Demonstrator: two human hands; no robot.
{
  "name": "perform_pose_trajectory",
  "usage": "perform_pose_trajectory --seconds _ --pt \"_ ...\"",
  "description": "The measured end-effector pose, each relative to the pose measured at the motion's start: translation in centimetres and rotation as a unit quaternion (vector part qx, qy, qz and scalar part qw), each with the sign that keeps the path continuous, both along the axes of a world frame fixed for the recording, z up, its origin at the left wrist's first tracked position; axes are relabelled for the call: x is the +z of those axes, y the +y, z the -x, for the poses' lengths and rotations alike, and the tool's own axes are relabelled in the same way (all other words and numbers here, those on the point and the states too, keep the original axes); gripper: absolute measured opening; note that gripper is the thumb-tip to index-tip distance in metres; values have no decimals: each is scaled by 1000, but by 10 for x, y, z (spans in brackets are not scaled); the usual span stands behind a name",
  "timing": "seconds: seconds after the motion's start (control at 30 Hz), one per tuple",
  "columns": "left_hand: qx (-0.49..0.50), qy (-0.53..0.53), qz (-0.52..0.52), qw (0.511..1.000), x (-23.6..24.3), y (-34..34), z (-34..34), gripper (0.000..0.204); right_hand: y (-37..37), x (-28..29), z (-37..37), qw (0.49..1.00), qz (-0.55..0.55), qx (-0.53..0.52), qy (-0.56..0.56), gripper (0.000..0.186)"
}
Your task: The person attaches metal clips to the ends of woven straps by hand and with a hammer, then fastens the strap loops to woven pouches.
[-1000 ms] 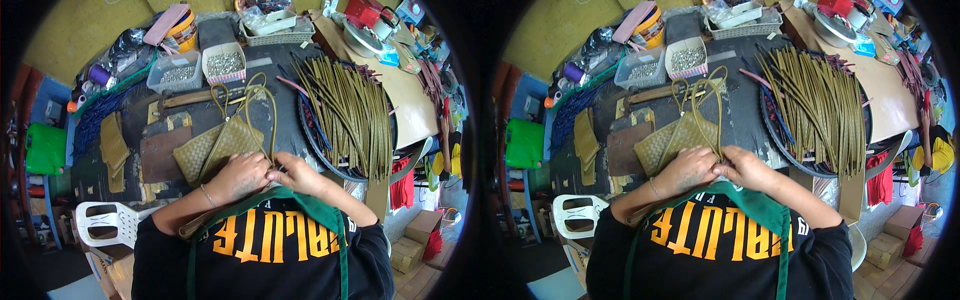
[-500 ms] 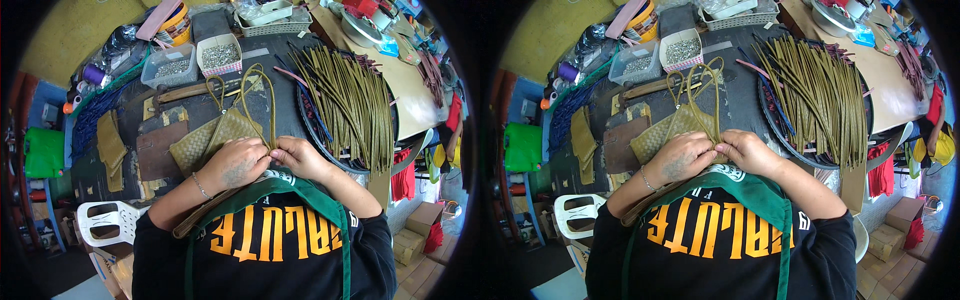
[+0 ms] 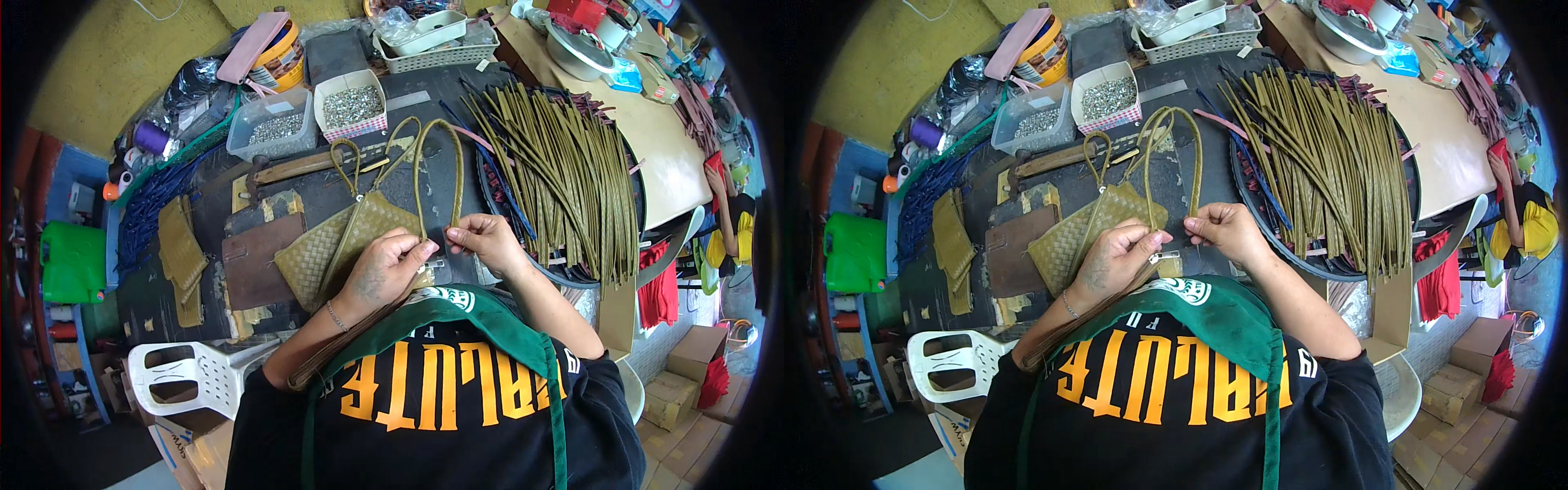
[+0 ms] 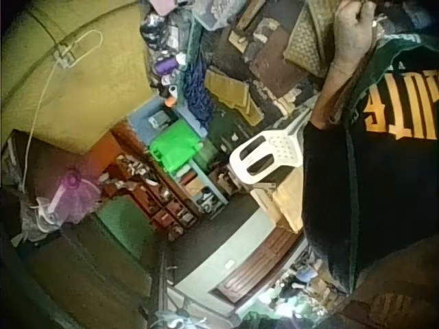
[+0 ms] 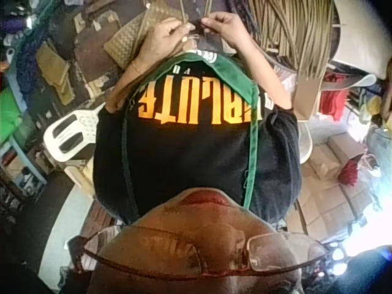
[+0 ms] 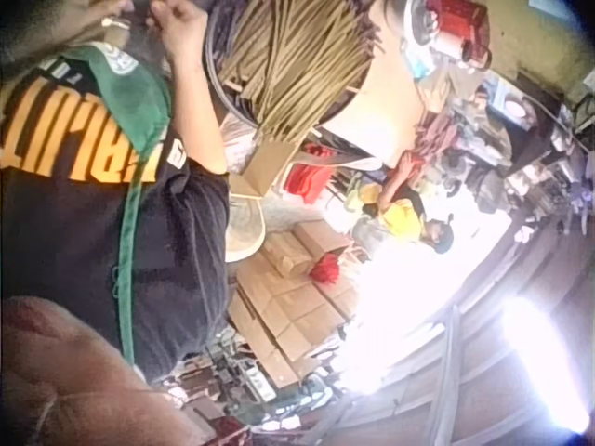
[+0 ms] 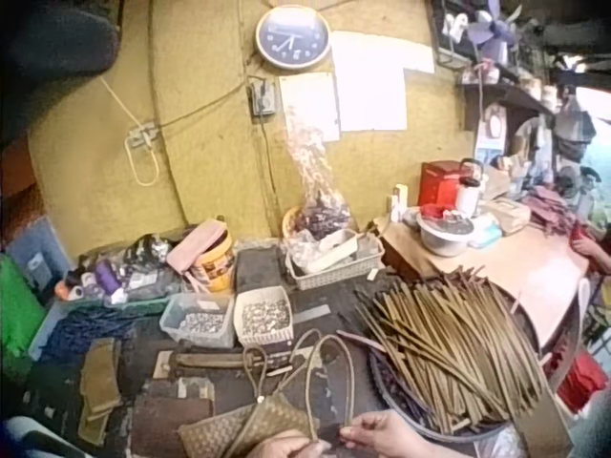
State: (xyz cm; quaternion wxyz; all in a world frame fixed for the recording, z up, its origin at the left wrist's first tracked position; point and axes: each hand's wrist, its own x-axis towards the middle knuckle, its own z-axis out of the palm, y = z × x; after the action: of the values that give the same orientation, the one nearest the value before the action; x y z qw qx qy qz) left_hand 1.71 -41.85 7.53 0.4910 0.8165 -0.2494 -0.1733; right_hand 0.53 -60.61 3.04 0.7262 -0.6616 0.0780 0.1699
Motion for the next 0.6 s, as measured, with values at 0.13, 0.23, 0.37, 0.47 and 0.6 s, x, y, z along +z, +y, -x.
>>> perform_pose_trajectory --seconds 0.13,0.23,0.37,0.47,0.6 --pt "58 -33 65 996 -7 -5 4 21 -5 -37 -12 998 -11 -41 39 15" --pt "52 -36 23 998 -9 -4 2 21 -8 -51 -21 991 108 -82 -14 17" --pt "59 -34 26 997 -12 -4 2 21 -10 -67 -23 885 402 -89 -218 16" --pt "70 -32 13 997 -11 -3 1 21 -10 -73 -25 862 441 -77 -237 13" --pt "77 -46 21 996 -16 -2 0 20 -8 -74 -28 841 472 -81 -252 13"
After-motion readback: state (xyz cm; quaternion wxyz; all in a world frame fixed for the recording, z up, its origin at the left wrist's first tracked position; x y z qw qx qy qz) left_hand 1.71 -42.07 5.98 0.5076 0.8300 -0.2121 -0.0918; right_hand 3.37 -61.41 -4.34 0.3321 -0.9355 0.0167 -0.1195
